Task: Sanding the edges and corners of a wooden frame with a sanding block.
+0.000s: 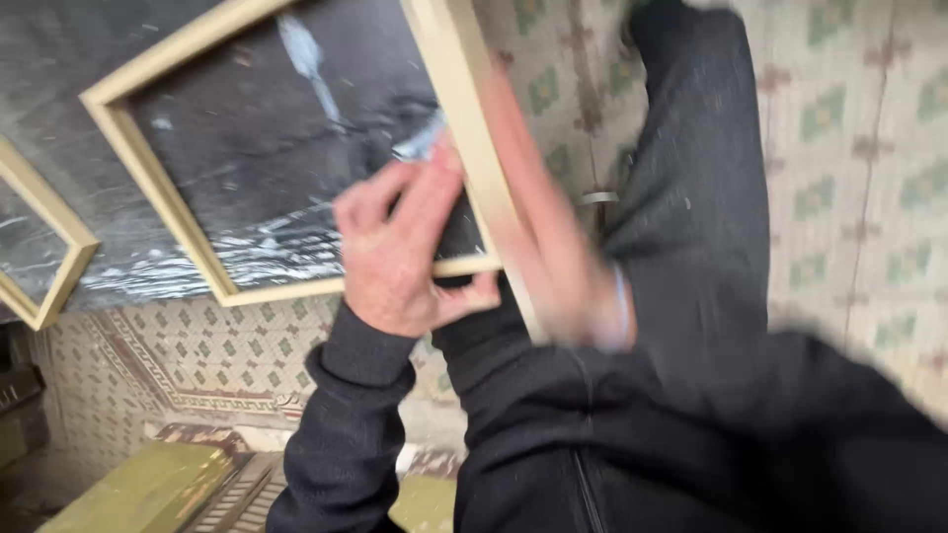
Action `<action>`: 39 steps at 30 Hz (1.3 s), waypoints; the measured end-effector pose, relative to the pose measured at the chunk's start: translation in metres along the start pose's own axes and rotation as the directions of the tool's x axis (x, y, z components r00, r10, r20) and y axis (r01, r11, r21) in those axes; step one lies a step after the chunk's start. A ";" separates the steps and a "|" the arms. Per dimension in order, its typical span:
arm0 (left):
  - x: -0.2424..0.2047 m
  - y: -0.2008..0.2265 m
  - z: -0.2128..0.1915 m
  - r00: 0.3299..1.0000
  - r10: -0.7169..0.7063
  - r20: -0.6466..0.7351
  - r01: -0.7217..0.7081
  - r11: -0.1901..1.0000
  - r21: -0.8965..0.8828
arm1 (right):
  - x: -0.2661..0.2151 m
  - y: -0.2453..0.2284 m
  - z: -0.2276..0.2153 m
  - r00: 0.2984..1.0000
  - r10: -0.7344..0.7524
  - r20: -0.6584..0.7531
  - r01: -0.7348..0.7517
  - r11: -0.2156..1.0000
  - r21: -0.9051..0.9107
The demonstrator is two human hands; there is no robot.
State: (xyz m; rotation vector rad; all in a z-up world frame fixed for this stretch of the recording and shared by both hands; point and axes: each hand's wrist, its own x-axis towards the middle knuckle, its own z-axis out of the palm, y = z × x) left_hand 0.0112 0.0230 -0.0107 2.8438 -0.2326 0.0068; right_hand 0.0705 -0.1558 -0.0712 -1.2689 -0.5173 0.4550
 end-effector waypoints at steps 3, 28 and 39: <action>-0.001 0.002 0.004 1.000 0.010 0.001 -0.010 1.000 0.013 | 0.044 0.031 -0.007 0.998 0.068 -0.016 -0.067 0.997 0.028; 0.000 0.003 0.002 0.999 0.036 -0.028 -0.036 0.999 -0.007 | 0.035 0.036 -0.007 0.999 -0.031 -0.025 0.032 0.999 0.043; 0.000 0.002 -0.002 1.000 0.016 -0.007 -0.016 1.000 -0.012 | 0.032 0.021 -0.003 0.999 -0.007 -0.034 0.007 1.000 -0.005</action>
